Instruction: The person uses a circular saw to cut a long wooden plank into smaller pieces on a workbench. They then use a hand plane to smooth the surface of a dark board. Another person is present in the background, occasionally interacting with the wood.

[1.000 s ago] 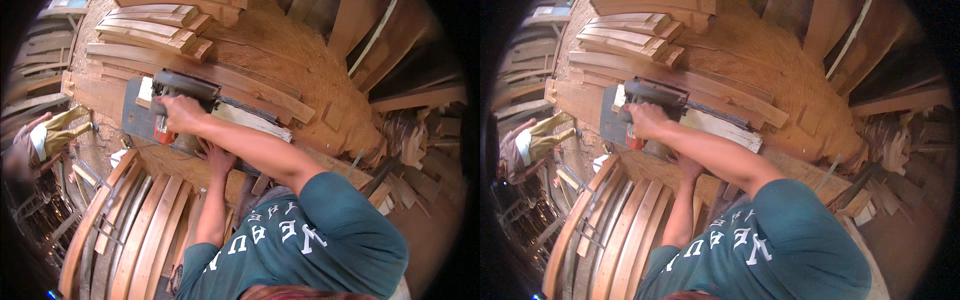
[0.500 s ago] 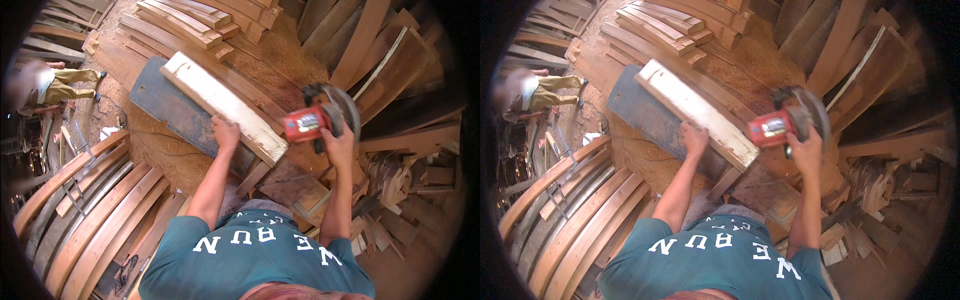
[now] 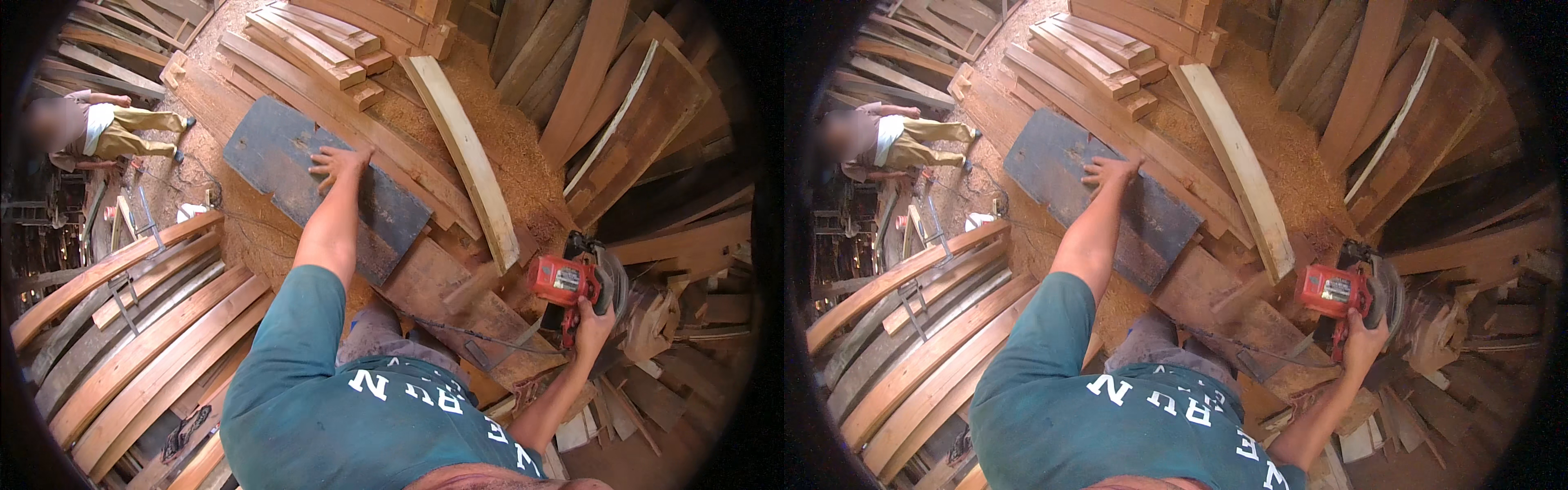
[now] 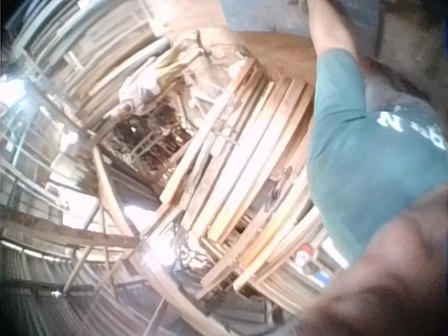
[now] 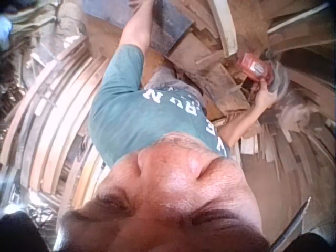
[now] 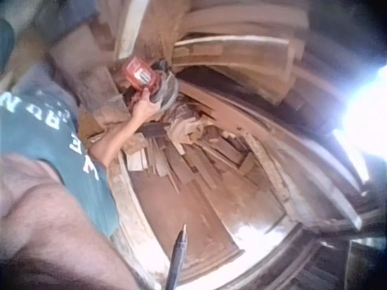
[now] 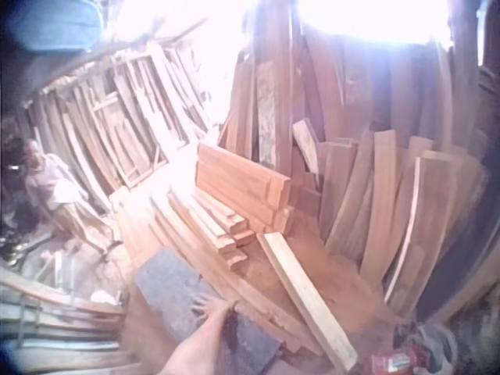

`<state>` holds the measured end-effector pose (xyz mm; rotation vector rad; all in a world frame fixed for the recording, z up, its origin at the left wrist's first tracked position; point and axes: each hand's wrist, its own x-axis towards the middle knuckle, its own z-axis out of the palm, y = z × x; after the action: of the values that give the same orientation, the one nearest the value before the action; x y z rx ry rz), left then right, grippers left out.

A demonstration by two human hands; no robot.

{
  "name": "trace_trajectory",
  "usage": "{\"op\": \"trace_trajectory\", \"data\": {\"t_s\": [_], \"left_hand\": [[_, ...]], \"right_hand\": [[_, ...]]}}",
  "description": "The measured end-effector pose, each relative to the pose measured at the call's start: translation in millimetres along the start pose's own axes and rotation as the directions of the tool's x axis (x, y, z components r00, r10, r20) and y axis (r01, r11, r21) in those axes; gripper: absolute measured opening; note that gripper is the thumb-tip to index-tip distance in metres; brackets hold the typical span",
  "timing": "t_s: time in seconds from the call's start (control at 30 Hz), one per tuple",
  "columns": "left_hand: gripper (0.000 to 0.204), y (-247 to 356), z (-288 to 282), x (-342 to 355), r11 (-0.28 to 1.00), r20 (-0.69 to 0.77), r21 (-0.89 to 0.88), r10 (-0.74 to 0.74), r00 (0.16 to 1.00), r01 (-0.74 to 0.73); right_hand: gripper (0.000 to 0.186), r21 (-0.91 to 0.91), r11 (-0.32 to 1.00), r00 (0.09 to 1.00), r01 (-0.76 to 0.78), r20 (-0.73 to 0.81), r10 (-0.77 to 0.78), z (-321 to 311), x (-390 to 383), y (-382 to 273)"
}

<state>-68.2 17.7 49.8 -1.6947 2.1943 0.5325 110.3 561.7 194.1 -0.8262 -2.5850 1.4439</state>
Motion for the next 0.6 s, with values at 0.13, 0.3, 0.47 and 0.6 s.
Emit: {"op": "trace_trajectory", "data": {"t_s": [0.13, 0.3, 0.47, 0.6], "left_hand": [[0.128, 10.0, 22.0, 10.1, 0.986, -0.018, 0.121, -0.114, 0.993, 0.115], [0.122, 19.2, 32.6, 20.2, 0.982, -0.103, 0.068, -0.168, 0.98, 0.176], [0.124, 21.1, -11.3, 38.6, 0.993, -0.153, 0.012, -0.111, 0.982, 0.114], [0.102, -6.1, -120.8, 49.3, 0.897, -0.101, -0.441, -0.027, 0.994, -0.021]], "right_hand": [[0.021, 0.1, 0.995, 0.997, -0.031, 0.079, 0.024, -2.9, -12.8, -24.3], [0.038, 0.081, 0.971, 0.957, -0.226, 0.207, 0.205, -9.1, 2.7, -14.5], [0.04, 0.071, 0.994, 0.971, -0.08, 0.232, 0.062, 2.9, 25.5, -2.5], [0.044, 0.145, 0.96, 0.939, -0.239, 0.286, 0.19, 8.7, 39.5, -32.1]]}}
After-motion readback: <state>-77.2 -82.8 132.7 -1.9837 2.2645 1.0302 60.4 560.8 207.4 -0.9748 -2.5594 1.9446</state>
